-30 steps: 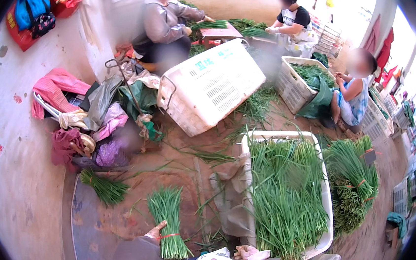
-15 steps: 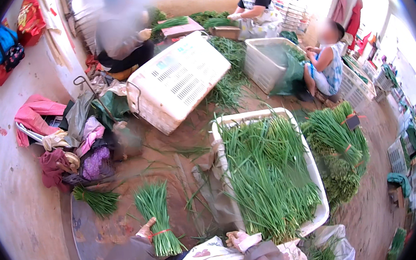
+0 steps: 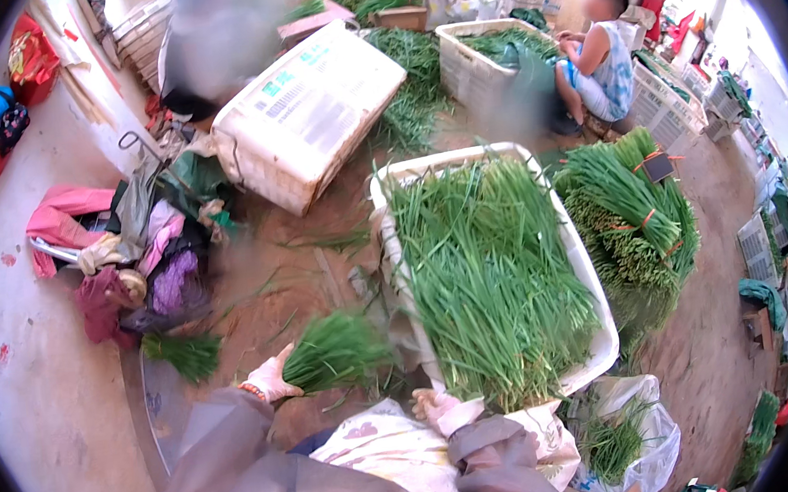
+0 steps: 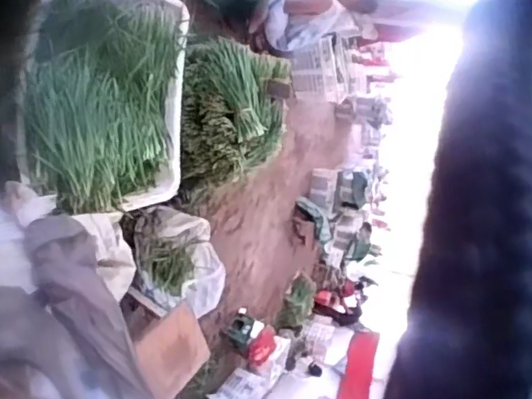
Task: The person gathers a bunch of green stalks from a bin, aligns them on a wooden board, and secures the bundle with a red rubber band before placing it aside.
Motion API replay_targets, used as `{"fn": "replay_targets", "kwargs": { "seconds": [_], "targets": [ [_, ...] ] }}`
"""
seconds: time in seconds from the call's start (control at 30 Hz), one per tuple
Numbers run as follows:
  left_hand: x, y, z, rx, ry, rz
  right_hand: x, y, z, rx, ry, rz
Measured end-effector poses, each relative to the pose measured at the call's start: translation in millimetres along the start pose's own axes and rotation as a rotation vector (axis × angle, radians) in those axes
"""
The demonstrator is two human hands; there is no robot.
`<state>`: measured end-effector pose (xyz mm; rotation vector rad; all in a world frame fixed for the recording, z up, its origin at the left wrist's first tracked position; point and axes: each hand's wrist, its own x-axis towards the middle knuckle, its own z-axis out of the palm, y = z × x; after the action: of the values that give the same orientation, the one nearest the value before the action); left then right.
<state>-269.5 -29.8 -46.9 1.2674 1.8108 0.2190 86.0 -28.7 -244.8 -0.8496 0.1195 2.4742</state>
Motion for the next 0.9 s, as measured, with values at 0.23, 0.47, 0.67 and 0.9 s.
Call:
{"fn": "replay_targets", "kwargs": {
  "seconds": [0.23, 0.47, 0.67, 0.9],
  "targets": [
    [-47, -62, 17, 0.647, -0.386, -0.182, -41, -4, 70, -0.675, 0.234, -0.266],
    [-93, -167, 1, 0.671, -0.475, -0.327, -81, -22, 109, -0.98, 0.353, -0.259],
    [-128, -384, -51, 1.049, -0.4, -0.76, -77, -24, 124, -0.986, 0.421, -0.187],
    [-86, -282, -86, 1.076, 0.142, -0.725, -87, -17, 115, -0.945, 0.518, -0.179]
  ]
}}
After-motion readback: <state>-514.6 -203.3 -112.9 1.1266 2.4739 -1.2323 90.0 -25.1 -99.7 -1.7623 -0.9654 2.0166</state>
